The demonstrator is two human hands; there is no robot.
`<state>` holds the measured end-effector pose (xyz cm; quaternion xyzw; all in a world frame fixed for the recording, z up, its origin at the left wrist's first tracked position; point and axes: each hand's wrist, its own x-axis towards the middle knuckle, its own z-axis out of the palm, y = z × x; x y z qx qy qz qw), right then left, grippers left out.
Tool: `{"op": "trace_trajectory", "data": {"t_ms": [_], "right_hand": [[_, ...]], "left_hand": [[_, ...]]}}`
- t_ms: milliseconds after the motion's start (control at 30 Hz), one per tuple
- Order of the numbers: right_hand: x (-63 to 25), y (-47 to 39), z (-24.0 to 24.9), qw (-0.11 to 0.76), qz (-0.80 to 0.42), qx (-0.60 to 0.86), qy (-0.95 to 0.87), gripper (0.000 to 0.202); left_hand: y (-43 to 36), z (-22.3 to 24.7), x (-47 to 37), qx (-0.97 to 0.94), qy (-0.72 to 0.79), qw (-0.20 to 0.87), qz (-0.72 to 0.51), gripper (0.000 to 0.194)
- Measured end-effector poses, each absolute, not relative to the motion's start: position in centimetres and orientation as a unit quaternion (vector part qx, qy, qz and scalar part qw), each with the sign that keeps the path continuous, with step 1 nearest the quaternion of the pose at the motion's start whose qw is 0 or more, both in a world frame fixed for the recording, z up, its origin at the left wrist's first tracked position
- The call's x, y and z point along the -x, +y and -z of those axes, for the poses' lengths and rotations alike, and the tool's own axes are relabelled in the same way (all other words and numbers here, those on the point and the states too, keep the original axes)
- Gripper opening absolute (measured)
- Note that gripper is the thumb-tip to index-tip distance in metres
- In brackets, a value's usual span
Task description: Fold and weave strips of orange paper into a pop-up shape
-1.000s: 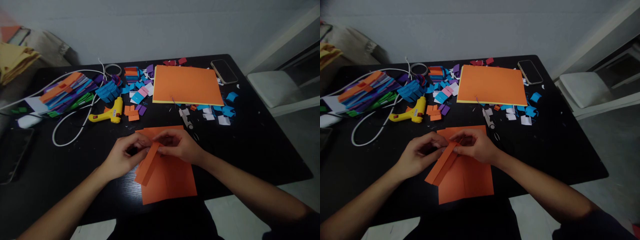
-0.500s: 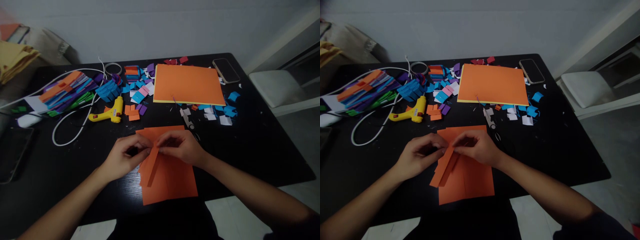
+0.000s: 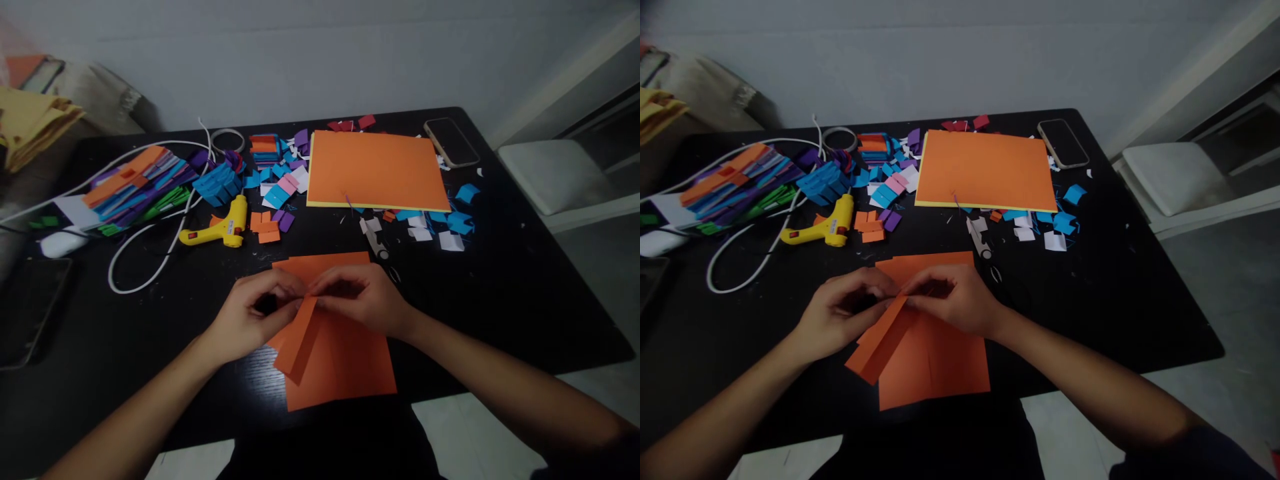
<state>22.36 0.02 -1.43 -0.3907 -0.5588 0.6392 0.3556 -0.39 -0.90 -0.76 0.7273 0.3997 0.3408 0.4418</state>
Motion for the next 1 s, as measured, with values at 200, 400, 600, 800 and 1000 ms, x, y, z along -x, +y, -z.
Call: {"op": "trace_trajectory", "data": {"t_ms": [200,400,600,800,1000], "right_hand": [[-22.26,-0.13,1.63,0.365,-0.646,0.407,-0.533,0.015],[-22.23,-0.25,1.37,0.367,-0.641,0.408,-0.537,0.011],[-22.33,-0.25,1.48,0.357,-0.641,0.406,-0.545,0.010],[-22.27,-0.21,1.54,0.345,-0.675,0.391,-0.521,0.011],[-22.18,-0.16,1.65,0.335,-0.707,0.381,-0.492,0.019]], "left_hand": [[-0.84,0.28,0.26,-0.764,0.367,0.406,-0.343,0.019],[-0.80,0.41,0.09,-0.763,0.392,0.381,-0.346,0.009],[-0.77,0.54,0.26,-0.764,0.386,0.385,-0.346,0.009],[-0.86,0.21,0.28,-0.768,0.371,0.391,-0.346,0.016],[-1.28,0.02,0.56,-0.827,0.313,0.356,-0.301,0.052]]}}
